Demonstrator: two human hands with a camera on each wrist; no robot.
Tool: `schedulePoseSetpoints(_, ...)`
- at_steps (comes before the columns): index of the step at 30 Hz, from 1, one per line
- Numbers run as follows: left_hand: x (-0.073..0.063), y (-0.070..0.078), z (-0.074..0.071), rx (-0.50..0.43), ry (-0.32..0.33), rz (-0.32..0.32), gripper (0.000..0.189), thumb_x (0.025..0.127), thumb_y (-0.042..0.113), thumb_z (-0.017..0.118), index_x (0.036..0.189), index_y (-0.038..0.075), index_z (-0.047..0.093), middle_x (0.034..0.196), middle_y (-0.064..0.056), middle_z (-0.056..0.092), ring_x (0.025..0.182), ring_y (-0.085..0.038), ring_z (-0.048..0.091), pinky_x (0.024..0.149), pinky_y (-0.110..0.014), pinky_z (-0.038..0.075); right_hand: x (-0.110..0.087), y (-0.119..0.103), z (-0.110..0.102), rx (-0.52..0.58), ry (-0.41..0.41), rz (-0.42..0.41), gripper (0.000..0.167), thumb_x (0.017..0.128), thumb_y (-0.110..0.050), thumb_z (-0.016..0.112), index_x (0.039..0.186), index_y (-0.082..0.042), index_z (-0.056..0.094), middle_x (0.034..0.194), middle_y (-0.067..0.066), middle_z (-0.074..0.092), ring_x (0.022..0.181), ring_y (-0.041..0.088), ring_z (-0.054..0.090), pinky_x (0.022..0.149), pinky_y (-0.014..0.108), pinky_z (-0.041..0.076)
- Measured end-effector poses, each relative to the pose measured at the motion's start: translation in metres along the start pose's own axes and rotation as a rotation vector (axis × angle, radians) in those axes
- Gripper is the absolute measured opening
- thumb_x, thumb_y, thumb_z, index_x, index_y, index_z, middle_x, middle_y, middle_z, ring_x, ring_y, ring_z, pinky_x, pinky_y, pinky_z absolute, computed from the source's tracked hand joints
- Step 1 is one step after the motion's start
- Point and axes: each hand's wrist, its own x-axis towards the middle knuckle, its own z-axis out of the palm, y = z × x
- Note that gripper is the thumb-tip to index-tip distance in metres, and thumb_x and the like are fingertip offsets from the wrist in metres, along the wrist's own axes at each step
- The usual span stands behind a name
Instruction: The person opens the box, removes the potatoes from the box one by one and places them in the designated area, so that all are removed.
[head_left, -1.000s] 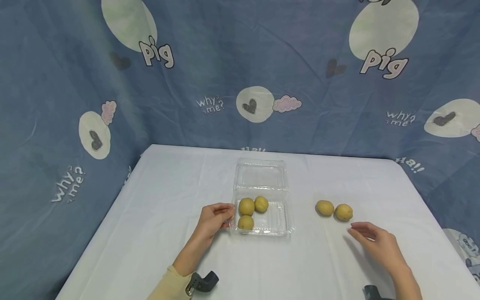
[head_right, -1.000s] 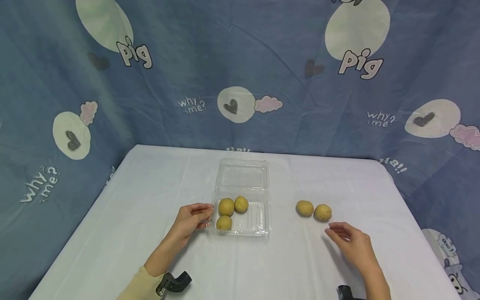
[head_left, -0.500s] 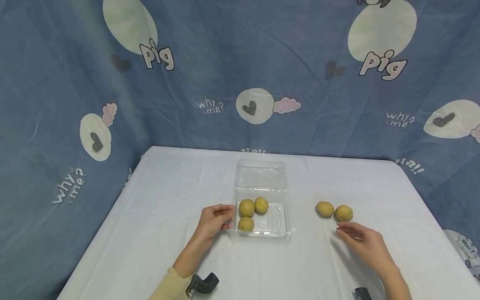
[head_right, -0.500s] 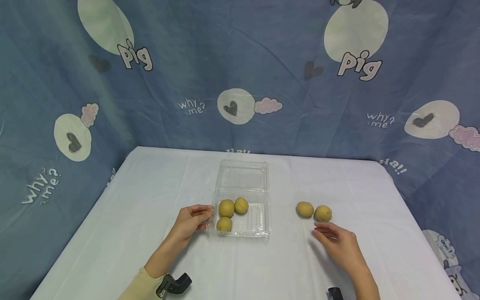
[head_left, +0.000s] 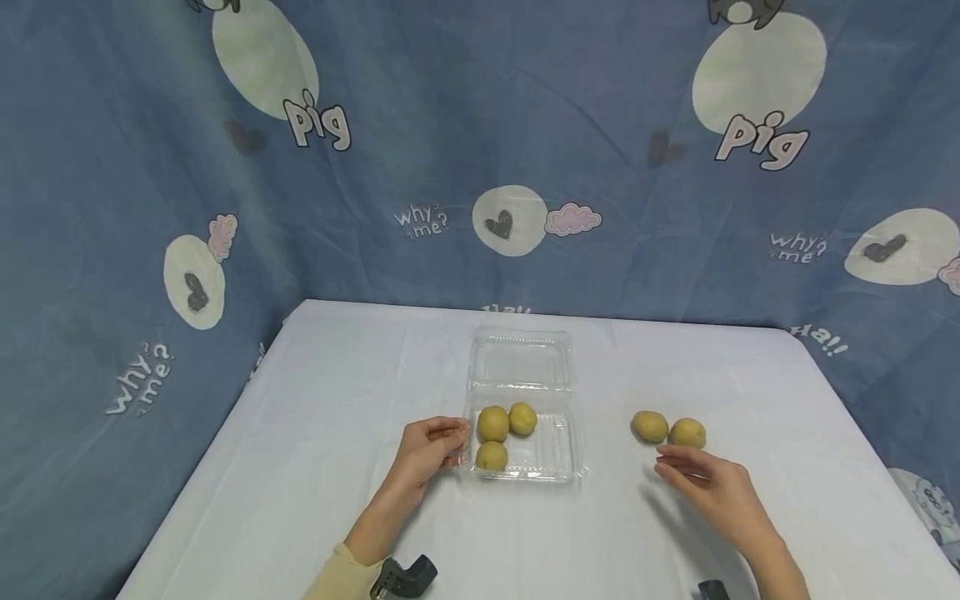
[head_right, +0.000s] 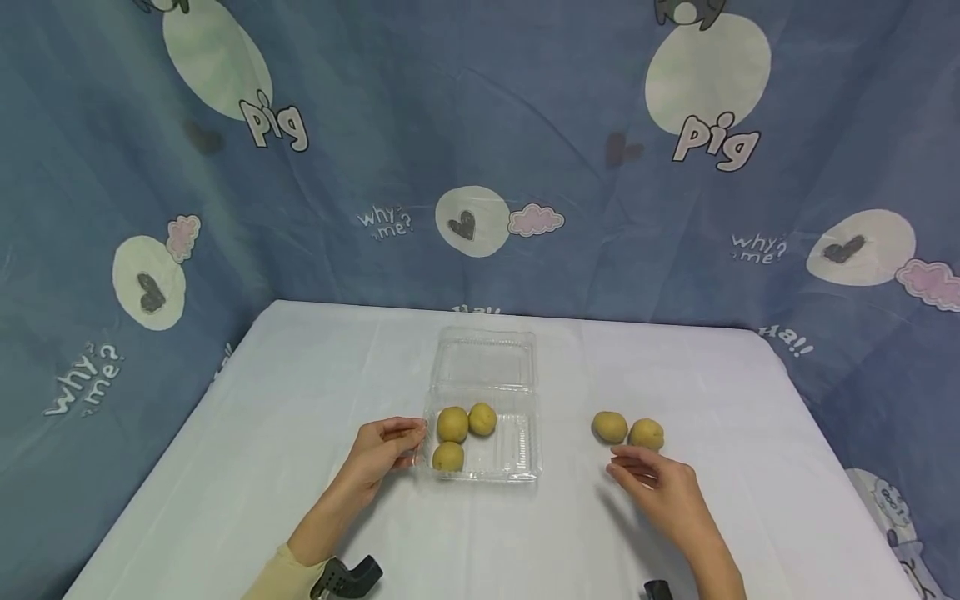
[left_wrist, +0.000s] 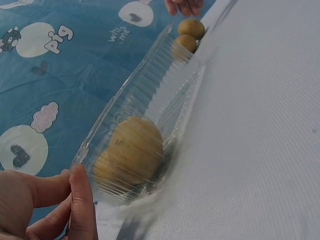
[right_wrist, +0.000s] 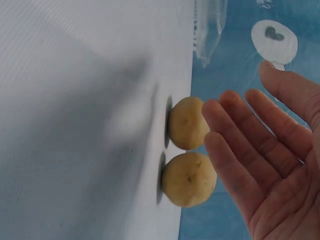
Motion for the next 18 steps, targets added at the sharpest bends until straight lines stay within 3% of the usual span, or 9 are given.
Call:
schedulePoseSetpoints(8, 0.002, -0.001, 0.000, 0.003, -0.015, 0.005, 0.028, 0.091, 0.011, 0.071, 0.111, -0.006, 0.066, 0.094, -0.009, 0.065, 0.077, -0.013, 0.060, 0.061, -0.025, 0.056, 0.003, -0.006, 0.005, 0.023, 0.001, -0.051, 0.022, 0.088, -0.011, 0.075, 0.109, -0.004, 0.071, 0.096, -0.003, 0.073, 0.090, 0.004, 0.067, 0.077, 0.018, 0.054)
schedulePoseSetpoints(15, -0.017, 0.022, 0.002, 0.021, -0.019, 0.002, 0.024, 0.091, 0.005, 0.067, 0.110, -0.010, 0.064, 0.093, -0.011, 0.065, 0.076, -0.013, 0.060, 0.062, -0.026, 0.056, 0.011, -0.016, 0.011, 0.044, 0.022, -0.134, 0.023, 0.085, -0.006, 0.077, 0.107, -0.005, 0.071, 0.096, -0.002, 0.073, 0.089, 0.005, 0.067, 0.077, 0.018, 0.054)
schedulePoseSetpoints(18, -0.018, 0.022, 0.002, 0.007, -0.023, 0.011, 0.024, 0.091, 0.005, 0.068, 0.110, -0.011, 0.064, 0.093, -0.011, 0.066, 0.075, -0.013, 0.060, 0.061, -0.025, 0.056, 0.015, -0.019, 0.015, 0.057, 0.013, -0.151, 0.024, 0.085, -0.007, 0.077, 0.107, -0.007, 0.071, 0.097, 0.000, 0.073, 0.089, 0.006, 0.068, 0.077, 0.018, 0.054)
